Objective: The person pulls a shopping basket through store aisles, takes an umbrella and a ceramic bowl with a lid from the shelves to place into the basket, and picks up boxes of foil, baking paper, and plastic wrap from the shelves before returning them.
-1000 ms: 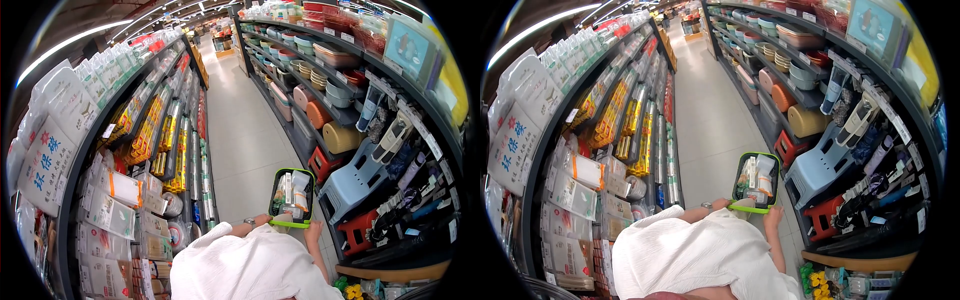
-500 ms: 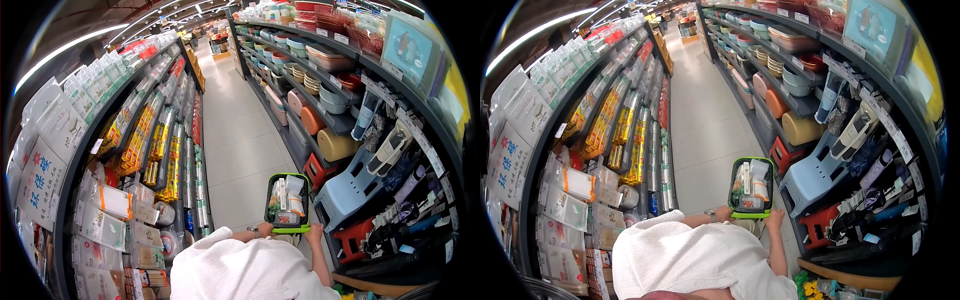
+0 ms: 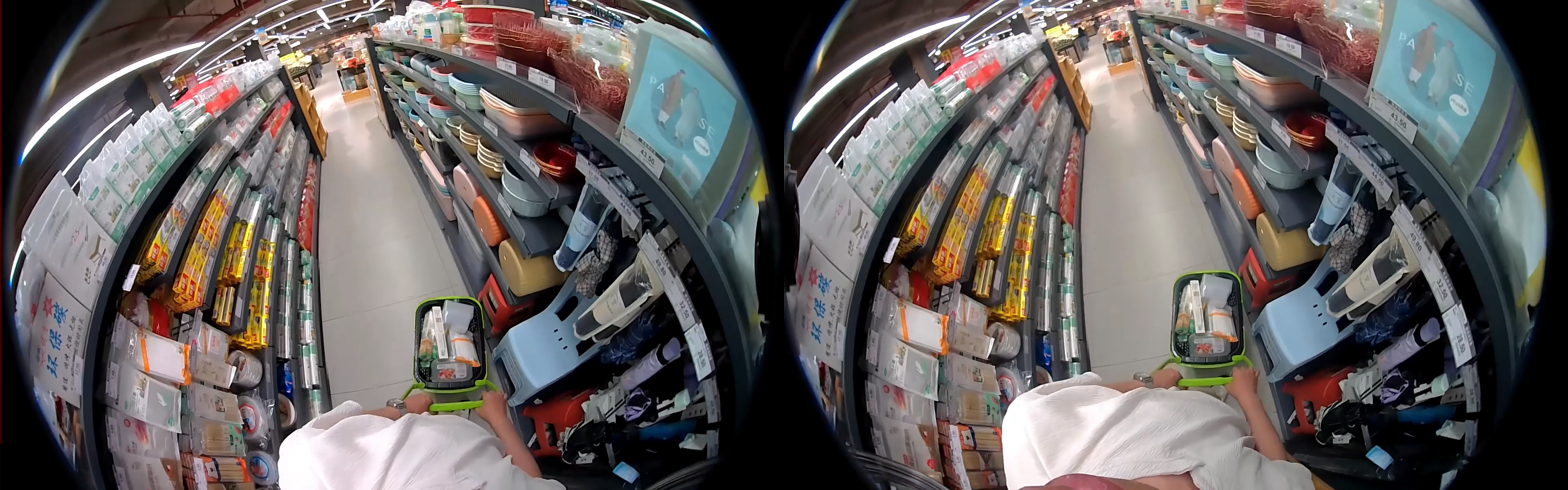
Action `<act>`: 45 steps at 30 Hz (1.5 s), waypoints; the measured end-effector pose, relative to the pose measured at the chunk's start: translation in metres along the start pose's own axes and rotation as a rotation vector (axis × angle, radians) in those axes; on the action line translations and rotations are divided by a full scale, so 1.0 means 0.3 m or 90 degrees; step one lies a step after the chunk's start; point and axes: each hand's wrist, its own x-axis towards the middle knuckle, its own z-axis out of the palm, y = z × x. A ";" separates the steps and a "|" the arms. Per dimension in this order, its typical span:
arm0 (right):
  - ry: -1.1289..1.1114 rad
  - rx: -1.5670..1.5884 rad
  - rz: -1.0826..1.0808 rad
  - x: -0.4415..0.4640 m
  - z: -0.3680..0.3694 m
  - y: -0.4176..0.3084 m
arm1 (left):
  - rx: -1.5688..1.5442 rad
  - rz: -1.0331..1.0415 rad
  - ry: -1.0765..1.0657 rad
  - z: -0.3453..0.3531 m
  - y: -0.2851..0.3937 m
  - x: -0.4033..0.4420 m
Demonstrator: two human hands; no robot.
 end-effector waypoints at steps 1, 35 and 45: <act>0.003 0.000 -0.001 0.022 -0.007 0.024 | 0.002 0.006 -0.006 0.046 -0.036 0.040; -0.179 0.078 -0.065 -0.206 -0.079 0.430 | 0.101 -0.233 0.145 0.493 0.392 0.056; -0.227 0.117 -0.100 -0.233 -0.109 0.408 | 0.083 -0.222 0.195 0.540 0.374 0.003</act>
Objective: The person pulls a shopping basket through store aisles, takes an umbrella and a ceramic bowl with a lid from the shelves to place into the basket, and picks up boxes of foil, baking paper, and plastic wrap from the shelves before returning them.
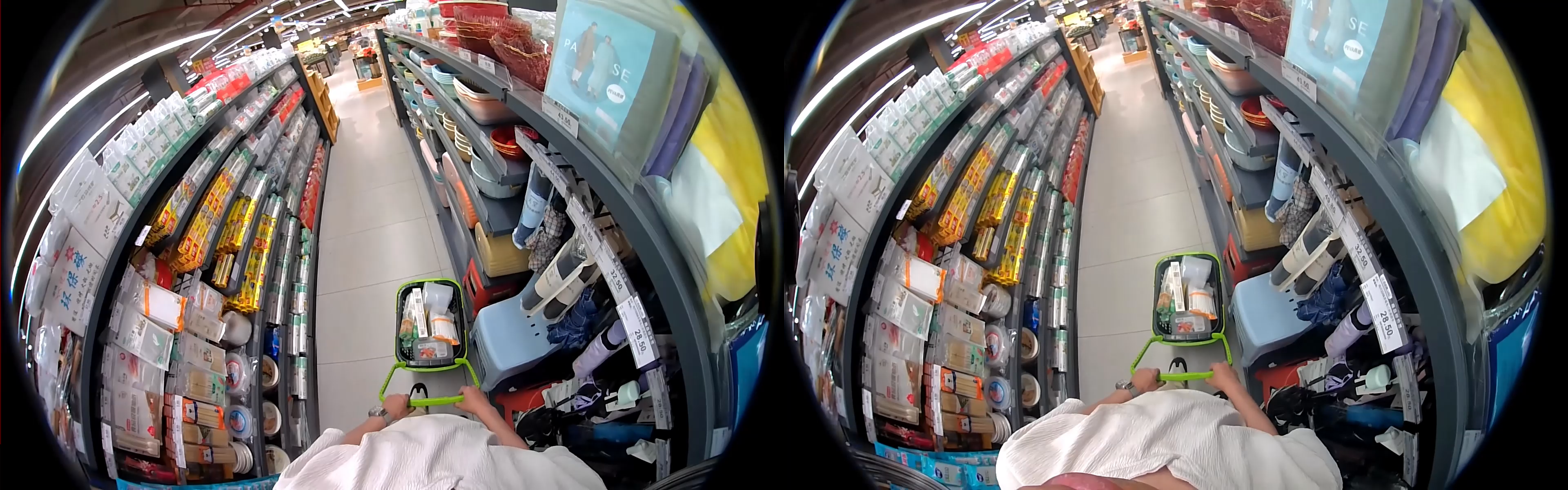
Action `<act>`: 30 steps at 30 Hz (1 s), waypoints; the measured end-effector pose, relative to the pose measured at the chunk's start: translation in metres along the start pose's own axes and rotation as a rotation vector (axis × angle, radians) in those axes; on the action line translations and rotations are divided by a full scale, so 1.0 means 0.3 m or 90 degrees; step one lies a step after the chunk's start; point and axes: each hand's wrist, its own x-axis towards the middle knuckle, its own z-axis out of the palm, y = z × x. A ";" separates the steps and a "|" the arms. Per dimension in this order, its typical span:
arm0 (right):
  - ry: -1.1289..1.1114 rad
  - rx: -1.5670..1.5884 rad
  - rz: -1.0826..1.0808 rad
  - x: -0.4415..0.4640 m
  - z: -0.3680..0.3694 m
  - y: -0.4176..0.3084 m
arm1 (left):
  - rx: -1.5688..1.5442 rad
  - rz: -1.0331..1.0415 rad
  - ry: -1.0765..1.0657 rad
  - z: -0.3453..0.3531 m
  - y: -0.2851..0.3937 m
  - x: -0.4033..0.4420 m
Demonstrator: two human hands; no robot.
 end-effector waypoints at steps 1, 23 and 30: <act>-0.001 0.000 0.002 -0.007 0.004 -0.008 | -0.001 0.000 -0.002 -0.012 -0.002 -0.009; -0.053 0.068 -0.055 -0.041 -0.093 -0.013 | -0.067 0.039 0.022 -0.017 0.009 -0.064; -0.057 0.066 -0.064 -0.053 -0.085 0.016 | -0.095 0.059 0.028 -0.045 0.035 -0.078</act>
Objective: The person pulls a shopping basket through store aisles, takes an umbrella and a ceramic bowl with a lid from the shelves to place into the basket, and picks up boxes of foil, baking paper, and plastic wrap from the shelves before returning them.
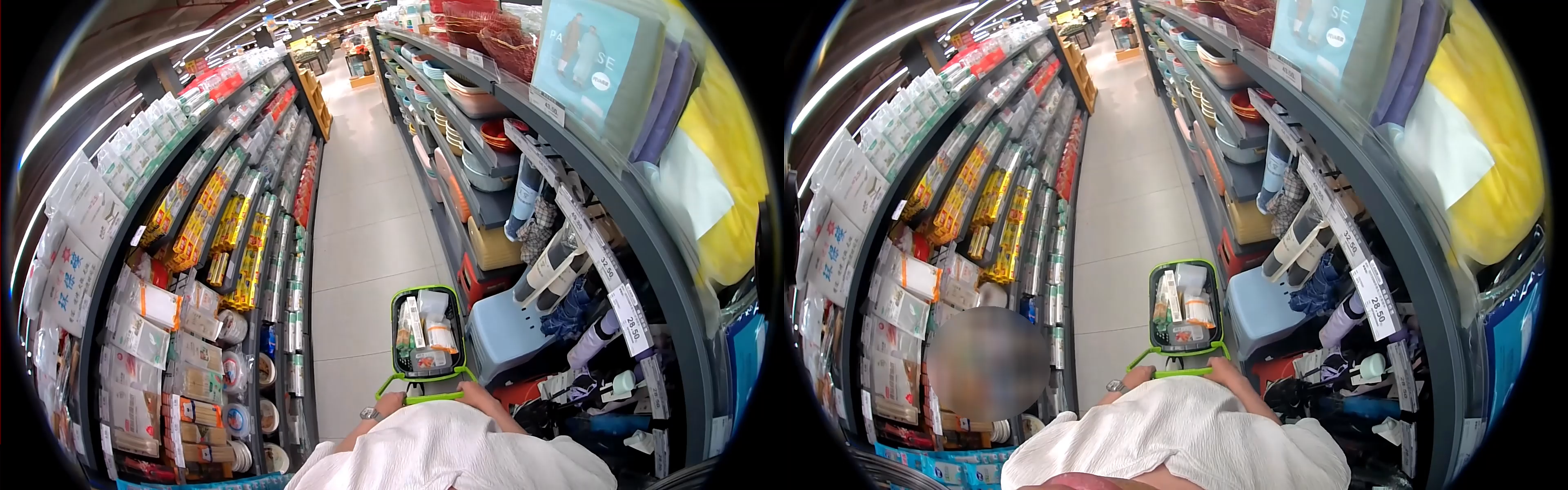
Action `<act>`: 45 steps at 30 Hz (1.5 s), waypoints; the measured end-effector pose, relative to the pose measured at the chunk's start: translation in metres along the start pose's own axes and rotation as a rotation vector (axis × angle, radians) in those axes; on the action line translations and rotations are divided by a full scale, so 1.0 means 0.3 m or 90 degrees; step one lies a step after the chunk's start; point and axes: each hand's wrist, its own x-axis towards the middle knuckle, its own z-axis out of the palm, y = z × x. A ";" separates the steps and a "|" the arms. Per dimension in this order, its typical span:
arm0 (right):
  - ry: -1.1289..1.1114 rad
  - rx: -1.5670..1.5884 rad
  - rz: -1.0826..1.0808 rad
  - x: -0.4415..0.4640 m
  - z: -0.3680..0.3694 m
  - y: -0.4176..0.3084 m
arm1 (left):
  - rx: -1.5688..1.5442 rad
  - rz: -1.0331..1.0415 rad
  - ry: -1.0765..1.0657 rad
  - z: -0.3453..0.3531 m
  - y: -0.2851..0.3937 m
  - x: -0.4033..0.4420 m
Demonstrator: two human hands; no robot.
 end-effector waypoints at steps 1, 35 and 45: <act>0.001 0.003 0.002 -0.007 0.005 -0.001 | -0.003 0.005 0.000 0.002 -0.001 -0.005; 0.200 -0.003 0.014 -0.079 0.017 -0.026 | -0.056 -0.060 0.016 -0.195 0.103 -0.074; 0.191 0.080 0.096 -0.016 0.007 -0.046 | -0.129 0.000 -0.111 -0.262 -0.047 0.109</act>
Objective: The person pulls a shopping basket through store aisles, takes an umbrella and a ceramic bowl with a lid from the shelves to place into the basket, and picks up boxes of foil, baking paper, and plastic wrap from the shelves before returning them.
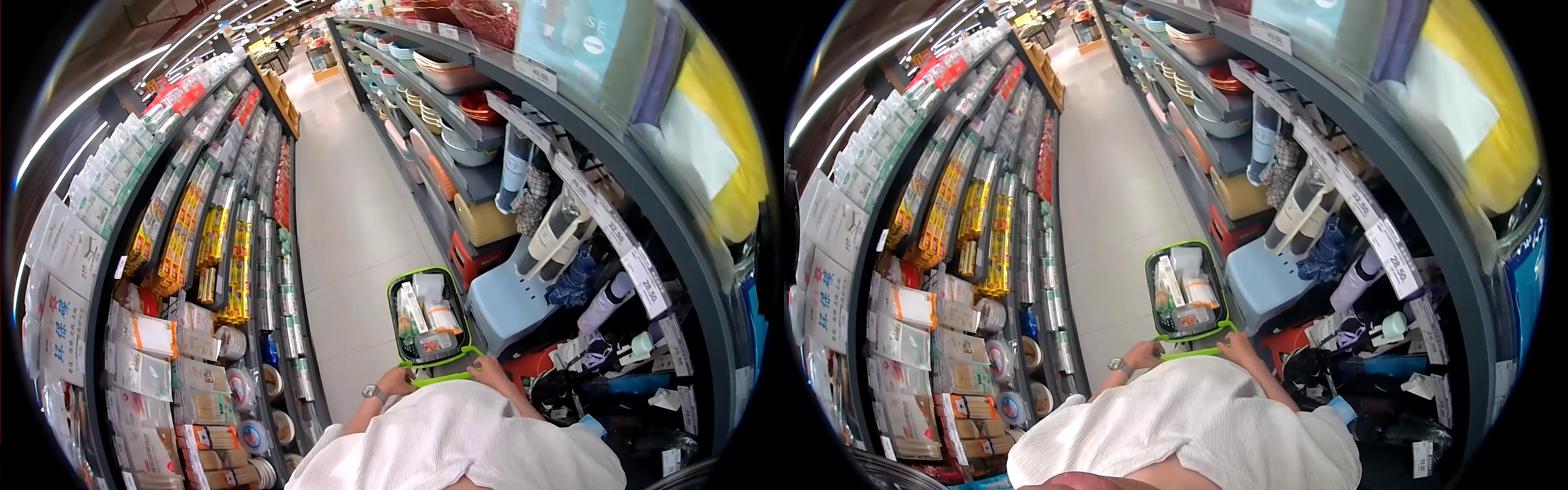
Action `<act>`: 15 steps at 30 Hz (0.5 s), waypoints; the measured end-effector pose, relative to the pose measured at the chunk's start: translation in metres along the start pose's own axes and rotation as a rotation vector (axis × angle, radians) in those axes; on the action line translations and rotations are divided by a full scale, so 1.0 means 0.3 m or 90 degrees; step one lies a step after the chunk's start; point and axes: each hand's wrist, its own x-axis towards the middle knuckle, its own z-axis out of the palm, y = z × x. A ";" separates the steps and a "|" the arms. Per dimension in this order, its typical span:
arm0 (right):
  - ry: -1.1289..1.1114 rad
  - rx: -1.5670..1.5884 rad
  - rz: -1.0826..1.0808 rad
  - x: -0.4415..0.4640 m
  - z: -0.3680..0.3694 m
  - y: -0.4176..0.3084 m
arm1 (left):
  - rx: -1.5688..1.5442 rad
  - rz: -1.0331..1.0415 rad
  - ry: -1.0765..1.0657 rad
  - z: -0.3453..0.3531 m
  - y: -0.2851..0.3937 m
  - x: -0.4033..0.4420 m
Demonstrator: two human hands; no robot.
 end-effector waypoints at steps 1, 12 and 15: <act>0.024 -0.016 0.011 0.005 0.001 -0.017 | -0.019 -0.003 -0.028 -0.015 -0.009 0.016; 0.189 0.012 -0.010 0.152 0.010 -0.133 | -0.150 -0.087 -0.120 -0.178 -0.055 0.113; 0.236 0.006 -0.029 0.195 0.010 -0.162 | -0.083 -0.130 -0.159 -0.217 -0.065 0.156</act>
